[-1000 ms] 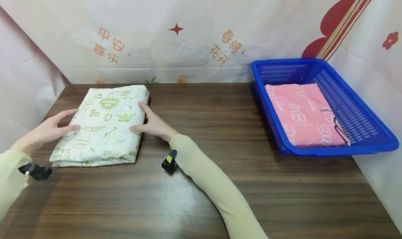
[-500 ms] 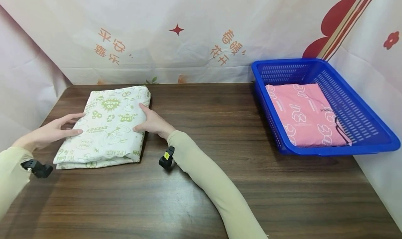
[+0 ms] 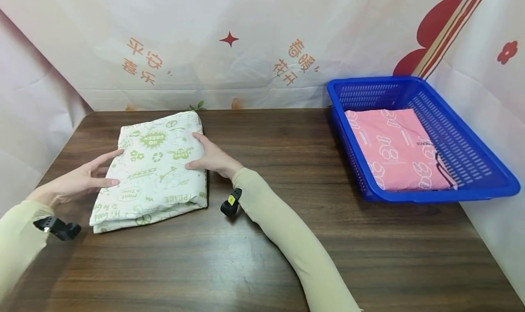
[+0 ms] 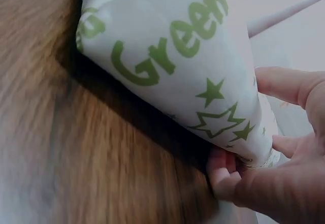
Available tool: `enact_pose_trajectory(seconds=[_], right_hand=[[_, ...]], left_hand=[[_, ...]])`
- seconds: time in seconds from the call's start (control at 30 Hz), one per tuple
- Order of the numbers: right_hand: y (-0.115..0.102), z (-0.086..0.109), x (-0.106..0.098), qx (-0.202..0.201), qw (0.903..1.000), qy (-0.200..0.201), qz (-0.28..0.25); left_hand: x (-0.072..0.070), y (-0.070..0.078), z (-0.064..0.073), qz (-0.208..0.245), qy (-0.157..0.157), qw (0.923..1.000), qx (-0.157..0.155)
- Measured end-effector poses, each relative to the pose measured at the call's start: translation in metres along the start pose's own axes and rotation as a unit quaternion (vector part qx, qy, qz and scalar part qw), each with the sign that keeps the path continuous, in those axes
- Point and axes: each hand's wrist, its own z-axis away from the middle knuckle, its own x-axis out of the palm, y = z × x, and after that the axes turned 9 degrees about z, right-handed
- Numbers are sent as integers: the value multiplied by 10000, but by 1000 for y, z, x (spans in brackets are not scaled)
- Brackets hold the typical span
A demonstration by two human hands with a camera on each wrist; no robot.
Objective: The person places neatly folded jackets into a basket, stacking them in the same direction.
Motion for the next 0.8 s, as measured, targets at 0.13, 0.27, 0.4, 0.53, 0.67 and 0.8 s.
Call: enact_pose_trajectory(seconds=[0.13,0.27,0.4,0.53,0.67,0.8], right_hand=[[1,3,-6,4,10000,-6,15],[3,7,-12,-6,10000,7,69],[8,12,-17,-57,10000,-3,71],[13,15,-22,-135,9999,-19,-34],[18,17,-27,-179,9990,-105,-401],[24,21,-33,-210,9982,-123,-555]], left_hand=[[2,-1,-2,9,-118,9998,133],[4,-1,-4,290,-298,9986,320],[9,-2,-6,507,-450,9961,565],[16,-2,-10,504,-326,9958,693],[24,0,-14,495,-127,9962,707],[33,5,-18,485,56,9966,656]])
